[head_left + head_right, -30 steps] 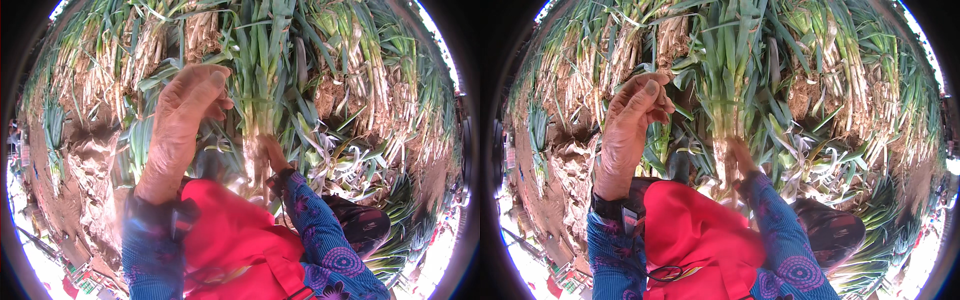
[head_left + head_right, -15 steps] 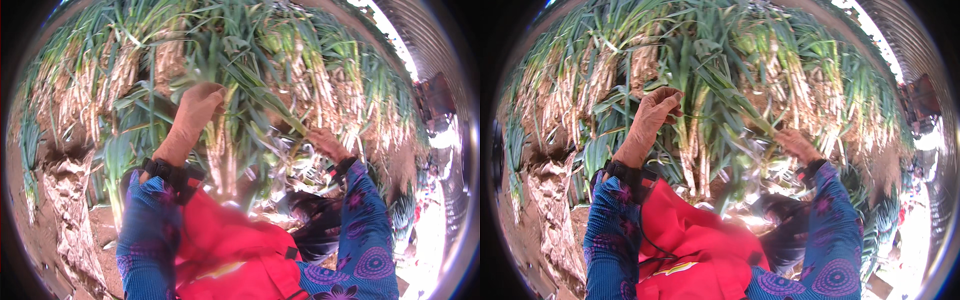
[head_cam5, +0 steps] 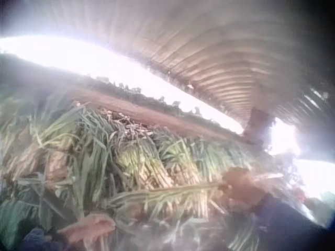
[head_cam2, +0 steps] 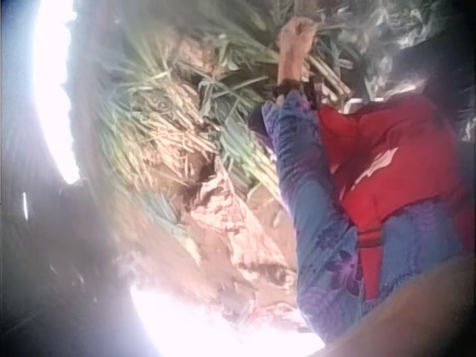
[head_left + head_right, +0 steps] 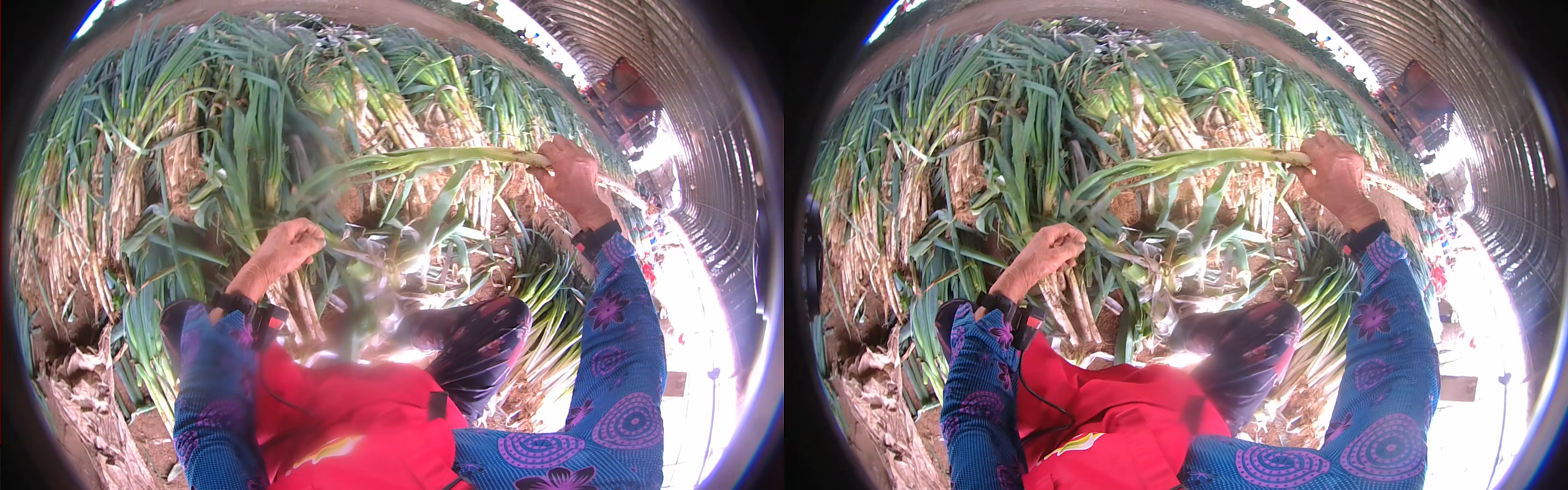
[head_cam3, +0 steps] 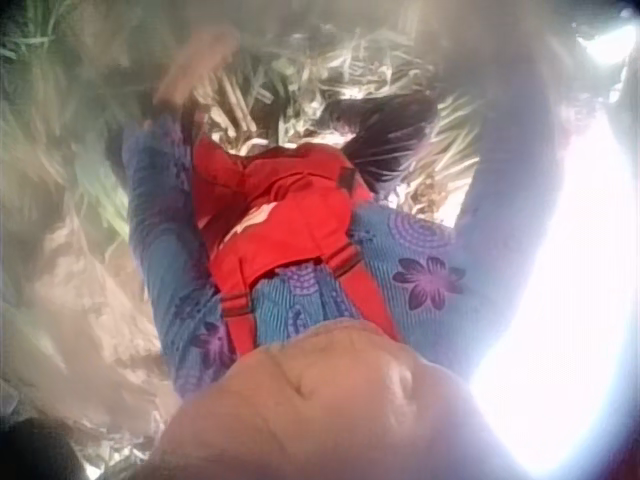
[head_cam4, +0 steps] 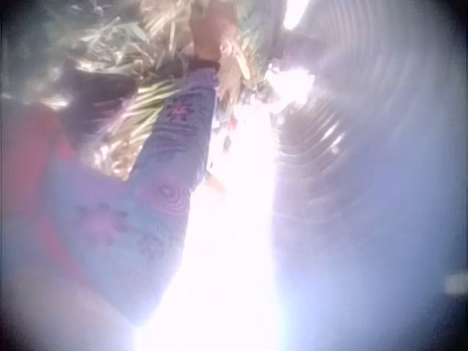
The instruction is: The person picks up a leek by hand, peels away the outer layers, and places it onto a pile, repeating the process with several more leeks.
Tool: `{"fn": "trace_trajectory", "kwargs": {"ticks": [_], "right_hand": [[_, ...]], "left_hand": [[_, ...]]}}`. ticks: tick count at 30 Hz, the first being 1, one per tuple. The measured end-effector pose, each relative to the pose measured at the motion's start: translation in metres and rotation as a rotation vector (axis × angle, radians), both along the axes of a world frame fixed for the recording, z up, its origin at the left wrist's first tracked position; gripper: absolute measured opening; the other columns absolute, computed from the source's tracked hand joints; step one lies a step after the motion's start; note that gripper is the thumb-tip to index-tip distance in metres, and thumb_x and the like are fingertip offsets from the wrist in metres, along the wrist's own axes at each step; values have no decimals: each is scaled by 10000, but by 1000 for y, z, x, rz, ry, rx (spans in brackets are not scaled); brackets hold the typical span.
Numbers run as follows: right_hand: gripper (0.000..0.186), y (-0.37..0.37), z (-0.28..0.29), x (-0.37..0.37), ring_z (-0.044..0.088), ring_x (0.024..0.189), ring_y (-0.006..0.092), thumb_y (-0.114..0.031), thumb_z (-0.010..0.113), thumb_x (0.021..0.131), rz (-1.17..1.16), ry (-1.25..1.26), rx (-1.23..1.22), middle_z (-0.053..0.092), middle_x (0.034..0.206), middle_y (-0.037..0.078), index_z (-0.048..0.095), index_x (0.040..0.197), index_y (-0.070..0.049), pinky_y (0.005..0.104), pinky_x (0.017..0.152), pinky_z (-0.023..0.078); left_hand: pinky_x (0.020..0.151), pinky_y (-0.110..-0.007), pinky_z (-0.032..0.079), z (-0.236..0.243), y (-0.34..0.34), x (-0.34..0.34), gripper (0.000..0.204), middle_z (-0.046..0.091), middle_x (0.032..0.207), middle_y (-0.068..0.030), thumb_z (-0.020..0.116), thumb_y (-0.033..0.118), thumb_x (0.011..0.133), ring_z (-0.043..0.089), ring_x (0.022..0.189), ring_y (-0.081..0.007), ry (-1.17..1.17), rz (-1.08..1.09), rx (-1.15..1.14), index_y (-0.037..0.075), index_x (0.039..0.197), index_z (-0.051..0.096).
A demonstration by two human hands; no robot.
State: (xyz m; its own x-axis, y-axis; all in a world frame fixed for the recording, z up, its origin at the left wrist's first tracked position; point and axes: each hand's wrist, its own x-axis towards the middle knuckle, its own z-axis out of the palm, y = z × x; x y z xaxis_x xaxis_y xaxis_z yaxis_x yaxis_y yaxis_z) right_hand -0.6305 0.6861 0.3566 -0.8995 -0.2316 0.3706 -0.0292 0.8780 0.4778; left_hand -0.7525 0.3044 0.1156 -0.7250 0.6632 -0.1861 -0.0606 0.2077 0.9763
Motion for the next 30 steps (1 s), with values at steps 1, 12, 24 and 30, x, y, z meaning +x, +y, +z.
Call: {"fn": "trace_trajectory", "kwargs": {"ticks": [1,12,24,30], "right_hand": [[276,2,1,5,567,690,263,-215,777,666,74,95,-20,551,801,60,596,834,-91,375,634,467],[295,-54,-51,21,597,722,285,-156,771,667,-17,290,-382,590,819,68,582,880,-79,387,643,467],[255,-117,-156,-7,543,728,242,-188,693,655,276,438,-559,541,827,77,584,862,-90,385,628,428],[306,-132,-183,4,548,759,287,-139,662,696,280,348,-779,516,858,98,526,958,-58,391,665,435]], "left_hand": [[626,-247,472,11,3,6,250,625,831,-25,654,205,855,576,703,-94,-12,-31,-16,9,1004,612],[720,-293,503,46,24,25,424,635,966,-47,572,400,915,629,899,-159,-170,-133,434,52,1157,564],[645,-291,498,15,21,2,247,630,874,-14,673,325,859,625,815,-153,-226,581,746,133,1002,614],[902,-315,457,30,20,-14,347,628,1055,-141,642,298,884,596,978,-245,-620,417,844,26,1082,557]]}}
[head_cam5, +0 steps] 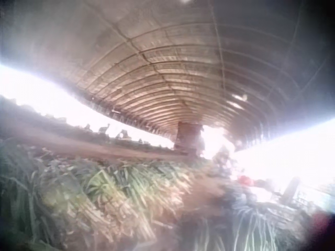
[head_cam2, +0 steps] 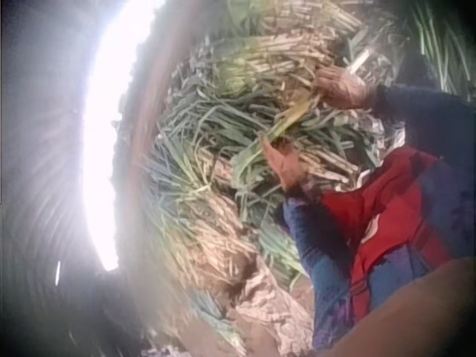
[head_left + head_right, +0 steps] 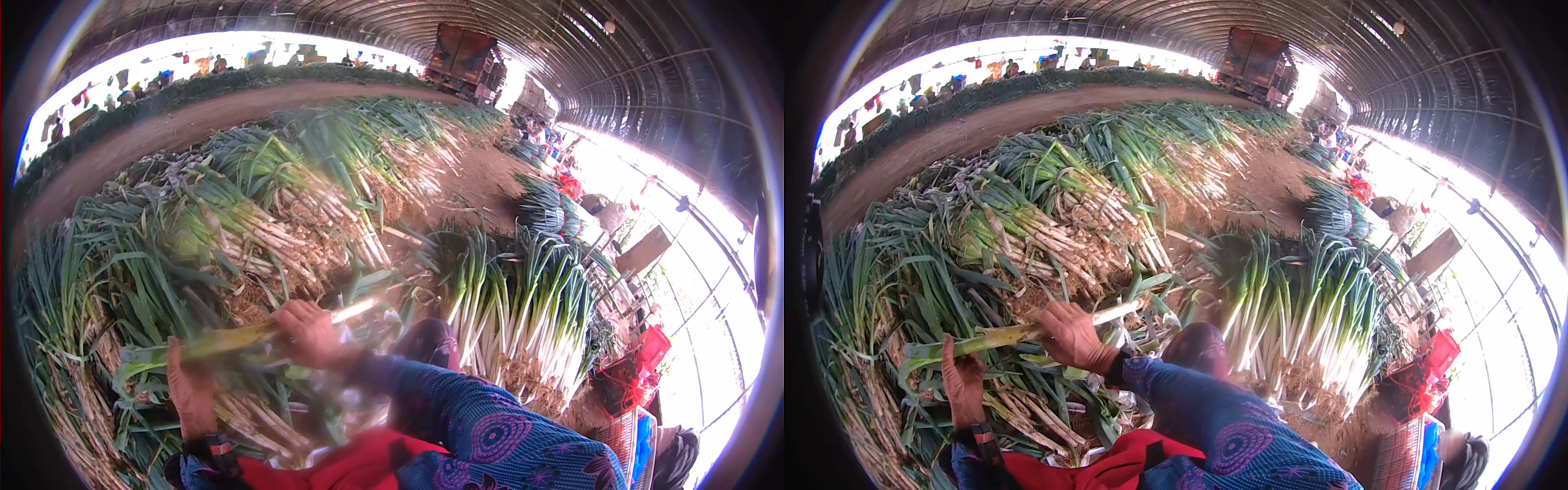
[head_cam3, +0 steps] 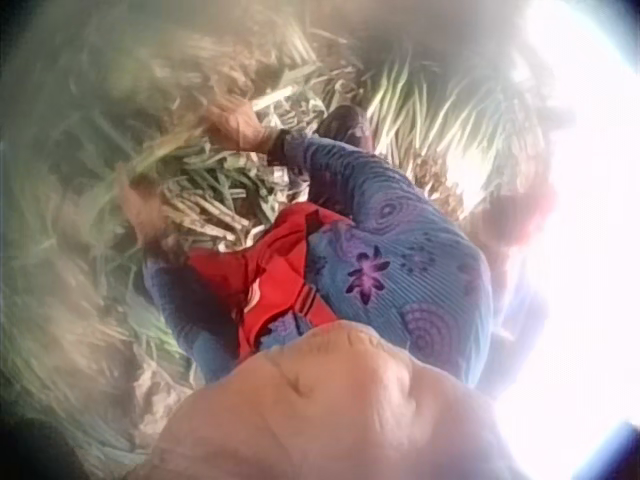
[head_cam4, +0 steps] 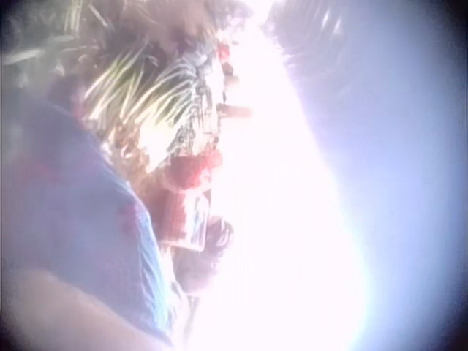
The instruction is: The person picks up a leek by hand, peels away the outer layers, and places it onto a pile, repeating the process with several more leeks.
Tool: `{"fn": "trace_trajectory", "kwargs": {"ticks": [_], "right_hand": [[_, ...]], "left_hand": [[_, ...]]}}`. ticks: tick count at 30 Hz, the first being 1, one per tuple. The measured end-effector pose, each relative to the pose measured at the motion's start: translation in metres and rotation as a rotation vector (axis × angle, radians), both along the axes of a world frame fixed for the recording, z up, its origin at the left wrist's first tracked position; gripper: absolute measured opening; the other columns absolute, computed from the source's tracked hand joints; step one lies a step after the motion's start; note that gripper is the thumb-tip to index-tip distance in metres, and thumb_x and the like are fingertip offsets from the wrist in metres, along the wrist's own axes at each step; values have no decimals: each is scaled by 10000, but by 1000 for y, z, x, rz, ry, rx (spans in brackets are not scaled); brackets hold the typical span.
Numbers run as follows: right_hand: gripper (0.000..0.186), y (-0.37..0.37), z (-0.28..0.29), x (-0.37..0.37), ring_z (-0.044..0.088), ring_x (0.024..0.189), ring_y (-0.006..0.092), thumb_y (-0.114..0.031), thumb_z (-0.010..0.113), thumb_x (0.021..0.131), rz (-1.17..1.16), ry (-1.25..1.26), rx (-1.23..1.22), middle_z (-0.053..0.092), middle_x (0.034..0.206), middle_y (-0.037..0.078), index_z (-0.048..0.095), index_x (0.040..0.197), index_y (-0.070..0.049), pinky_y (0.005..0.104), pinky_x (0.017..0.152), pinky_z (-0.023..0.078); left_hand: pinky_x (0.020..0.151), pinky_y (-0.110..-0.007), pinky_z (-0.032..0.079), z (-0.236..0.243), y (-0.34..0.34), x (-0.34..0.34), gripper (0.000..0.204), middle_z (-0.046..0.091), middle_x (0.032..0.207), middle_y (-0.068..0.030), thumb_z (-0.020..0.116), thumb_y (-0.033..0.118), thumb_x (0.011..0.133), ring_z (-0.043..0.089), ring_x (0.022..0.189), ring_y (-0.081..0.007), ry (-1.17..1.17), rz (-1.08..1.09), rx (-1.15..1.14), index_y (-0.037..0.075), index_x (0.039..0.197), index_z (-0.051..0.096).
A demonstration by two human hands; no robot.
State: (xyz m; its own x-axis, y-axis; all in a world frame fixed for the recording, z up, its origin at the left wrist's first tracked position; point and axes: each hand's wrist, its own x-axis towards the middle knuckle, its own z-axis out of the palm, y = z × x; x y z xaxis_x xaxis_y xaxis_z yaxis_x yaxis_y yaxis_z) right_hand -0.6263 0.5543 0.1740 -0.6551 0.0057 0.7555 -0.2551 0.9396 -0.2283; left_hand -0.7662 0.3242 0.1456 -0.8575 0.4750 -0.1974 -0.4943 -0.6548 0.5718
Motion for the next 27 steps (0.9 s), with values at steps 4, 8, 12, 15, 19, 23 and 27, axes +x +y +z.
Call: {"fn": "trace_trajectory", "kwargs": {"ticks": [4,8,12,15,19,23,27], "right_hand": [[370,-10,-15,-10,551,789,331,-120,674,689,179,-160,-213,512,861,119,520,1017,-47,431,693,459],[351,-38,-15,-28,585,904,354,-198,673,752,171,-552,-393,590,917,169,547,1024,-15,418,752,482],[350,-57,-31,-40,598,939,352,-222,656,785,218,-469,-435,616,962,181,563,1045,-6,404,789,487],[328,-70,-44,-46,607,932,333,-195,634,815,226,-475,-544,621,1002,163,590,1092,-26,385,795,487],[279,-73,-50,-50,616,935,300,-183,631,825,223,-421,-702,623,991,160,608,1064,-40,360,784,485],[288,-83,-32,-53,613,917,271,-157,623,777,279,-574,-722,645,966,136,642,1051,-73,370,829,478],[276,-83,-33,-60,602,885,313,-157,596,768,198,-552,-513,638,935,146,658,1032,-103,403,803,476]], "left_hand": [[819,-350,498,-1,-12,-10,411,607,1018,-94,702,312,825,600,929,-213,121,137,-245,53,1106,548],[786,-342,502,-13,-18,-19,504,556,1128,-59,693,314,821,568,998,-203,210,242,-316,105,1241,508],[776,-325,494,-10,-15,-13,519,542,1169,-46,681,294,826,553,1008,-187,319,272,-453,117,1276,493],[760,-321,494,-14,-24,-12,523,548,1175,-39,677,276,825,554,994,-181,366,351,-519,115,1286,490],[721,-330,494,-14,-26,-14,522,560,1156,-37,681,287,821,547,999,-186,327,351,-499,104,1275,500],[709,-344,489,-25,-34,-19,522,564,1135,-39,693,297,804,549,970,-193,311,359,-508,88,1249,517],[686,-318,502,-23,-31,-18,490,568,1077,-61,705,288,777,558,905,-187,354,351,-530,59,1185,557]]}}
